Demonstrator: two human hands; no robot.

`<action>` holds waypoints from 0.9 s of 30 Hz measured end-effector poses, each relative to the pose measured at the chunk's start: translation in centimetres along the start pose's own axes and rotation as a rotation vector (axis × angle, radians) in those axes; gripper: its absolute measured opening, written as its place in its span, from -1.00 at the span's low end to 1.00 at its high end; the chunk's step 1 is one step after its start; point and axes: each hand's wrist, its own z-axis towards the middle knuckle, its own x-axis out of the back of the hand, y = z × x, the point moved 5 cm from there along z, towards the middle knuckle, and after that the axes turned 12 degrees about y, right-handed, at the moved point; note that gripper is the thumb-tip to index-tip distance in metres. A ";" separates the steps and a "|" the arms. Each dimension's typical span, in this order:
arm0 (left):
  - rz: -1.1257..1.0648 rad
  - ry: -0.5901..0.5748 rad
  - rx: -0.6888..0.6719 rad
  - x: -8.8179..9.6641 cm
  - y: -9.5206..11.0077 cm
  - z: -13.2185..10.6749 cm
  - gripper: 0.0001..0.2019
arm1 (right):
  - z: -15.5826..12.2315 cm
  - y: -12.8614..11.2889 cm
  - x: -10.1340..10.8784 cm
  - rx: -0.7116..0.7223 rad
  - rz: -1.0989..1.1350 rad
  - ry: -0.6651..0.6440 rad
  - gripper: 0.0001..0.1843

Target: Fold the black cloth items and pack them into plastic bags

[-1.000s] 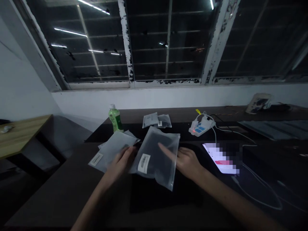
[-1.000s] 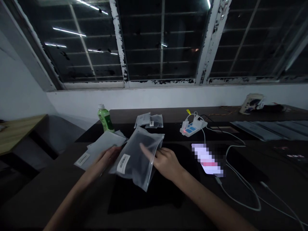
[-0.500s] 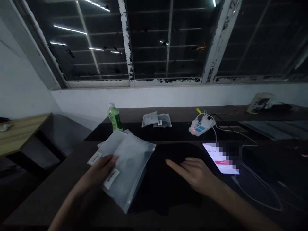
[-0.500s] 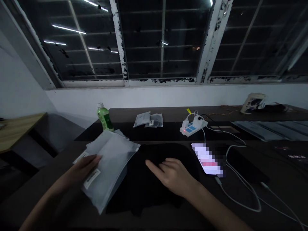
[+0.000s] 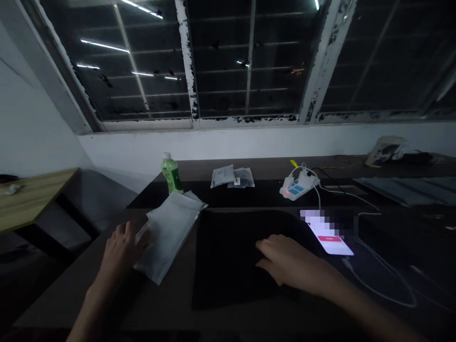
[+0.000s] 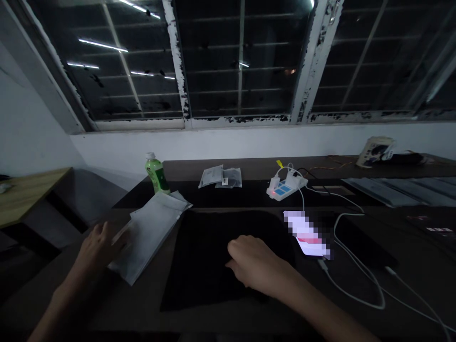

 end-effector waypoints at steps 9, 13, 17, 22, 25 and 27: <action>-0.509 0.058 -0.278 6.8 15.2 -3.0 -0.83 | 6.5 3.8 2.6 -0.089 0.201 0.063 -0.74; -0.631 -0.033 -0.350 8.7 20.8 -5.6 -0.86 | 7.2 3.8 3.0 -0.068 0.085 0.444 -0.76; -0.659 -0.085 -0.472 9.1 24.2 -8.4 -0.77 | 5.2 1.4 1.1 0.286 0.179 0.325 -0.89; -0.590 -0.127 -0.602 7.6 26.7 -11.4 -0.58 | 4.0 0.7 -0.9 0.360 0.162 0.151 -0.66; -0.515 -0.105 -0.636 6.8 27.5 -12.2 -0.53 | 4.8 0.7 -1.6 0.366 0.122 0.188 -0.59; -0.485 -0.082 -0.634 6.6 28.1 -12.3 -0.51 | 5.4 0.7 -2.4 0.395 0.073 0.162 -0.57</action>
